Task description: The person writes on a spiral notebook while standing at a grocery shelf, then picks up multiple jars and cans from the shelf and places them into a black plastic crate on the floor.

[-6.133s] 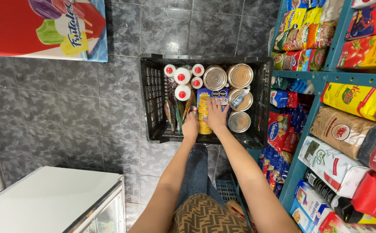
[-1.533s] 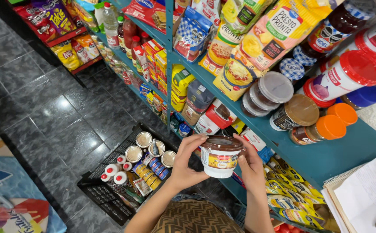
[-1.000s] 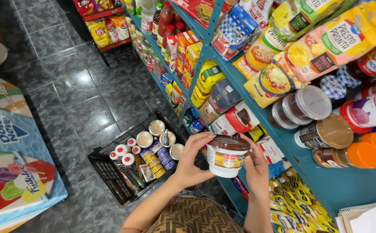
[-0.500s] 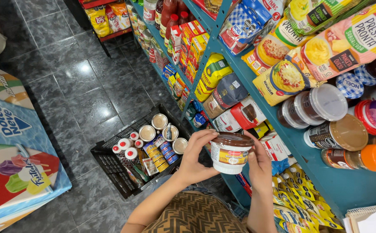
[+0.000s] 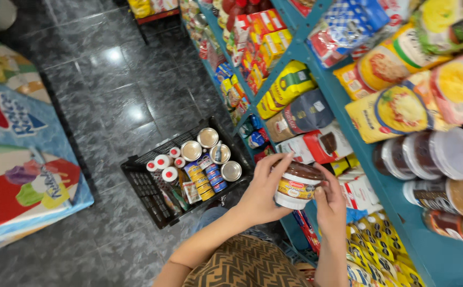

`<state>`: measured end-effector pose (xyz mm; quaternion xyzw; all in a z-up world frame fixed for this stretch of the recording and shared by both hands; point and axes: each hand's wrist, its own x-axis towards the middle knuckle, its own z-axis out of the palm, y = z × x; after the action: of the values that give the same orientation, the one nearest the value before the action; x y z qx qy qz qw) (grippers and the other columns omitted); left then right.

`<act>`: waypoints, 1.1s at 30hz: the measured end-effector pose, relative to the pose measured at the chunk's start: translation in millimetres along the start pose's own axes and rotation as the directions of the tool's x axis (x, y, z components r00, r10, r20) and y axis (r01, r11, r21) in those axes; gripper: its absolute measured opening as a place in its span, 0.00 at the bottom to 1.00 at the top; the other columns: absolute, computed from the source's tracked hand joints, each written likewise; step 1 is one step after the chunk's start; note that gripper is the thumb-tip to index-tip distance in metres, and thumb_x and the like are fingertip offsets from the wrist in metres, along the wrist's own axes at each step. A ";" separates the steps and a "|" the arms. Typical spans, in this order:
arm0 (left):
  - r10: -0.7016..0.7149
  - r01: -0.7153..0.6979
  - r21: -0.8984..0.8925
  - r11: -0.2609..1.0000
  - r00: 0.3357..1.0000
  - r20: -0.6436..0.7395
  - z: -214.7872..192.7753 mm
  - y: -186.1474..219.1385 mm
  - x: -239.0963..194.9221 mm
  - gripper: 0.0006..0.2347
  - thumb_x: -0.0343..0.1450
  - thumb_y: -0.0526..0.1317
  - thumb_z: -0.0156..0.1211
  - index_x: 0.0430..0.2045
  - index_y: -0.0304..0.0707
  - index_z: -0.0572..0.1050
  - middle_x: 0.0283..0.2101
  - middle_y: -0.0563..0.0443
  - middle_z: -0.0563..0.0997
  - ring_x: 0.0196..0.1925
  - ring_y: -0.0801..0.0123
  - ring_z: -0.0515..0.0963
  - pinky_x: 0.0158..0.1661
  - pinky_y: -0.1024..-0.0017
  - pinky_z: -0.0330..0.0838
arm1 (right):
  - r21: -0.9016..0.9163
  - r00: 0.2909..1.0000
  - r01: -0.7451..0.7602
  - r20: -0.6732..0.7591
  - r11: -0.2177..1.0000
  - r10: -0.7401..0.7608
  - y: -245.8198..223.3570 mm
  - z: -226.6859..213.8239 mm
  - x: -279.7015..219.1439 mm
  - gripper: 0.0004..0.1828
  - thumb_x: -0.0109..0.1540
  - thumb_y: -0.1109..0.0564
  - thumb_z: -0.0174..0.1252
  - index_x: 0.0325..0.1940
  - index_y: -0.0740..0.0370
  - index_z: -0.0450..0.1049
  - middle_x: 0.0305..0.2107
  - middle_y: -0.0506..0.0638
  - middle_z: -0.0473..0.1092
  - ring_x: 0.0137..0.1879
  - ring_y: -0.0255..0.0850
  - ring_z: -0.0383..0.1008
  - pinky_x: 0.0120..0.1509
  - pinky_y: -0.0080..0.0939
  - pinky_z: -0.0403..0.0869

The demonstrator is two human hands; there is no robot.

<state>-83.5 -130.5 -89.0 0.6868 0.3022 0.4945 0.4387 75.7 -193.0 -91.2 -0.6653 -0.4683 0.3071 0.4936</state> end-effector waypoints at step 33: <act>-0.710 0.647 0.758 0.081 0.571 -0.412 -116.7 -397.4 -108.8 0.30 0.52 0.28 0.65 0.48 0.39 0.60 0.51 0.36 0.63 0.50 0.44 0.67 0.48 0.59 0.63 | -0.779 0.157 -0.075 0.607 0.622 0.779 117.1 50.5 -22.0 0.36 0.60 0.32 0.39 0.69 0.41 0.44 0.66 0.37 0.46 0.72 0.37 0.43 0.73 0.50 0.49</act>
<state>-221.9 -15.6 -477.6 0.5979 0.7709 -0.0110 0.2194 61.0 -203.4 -219.3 -0.5828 -0.4983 0.6017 -0.2235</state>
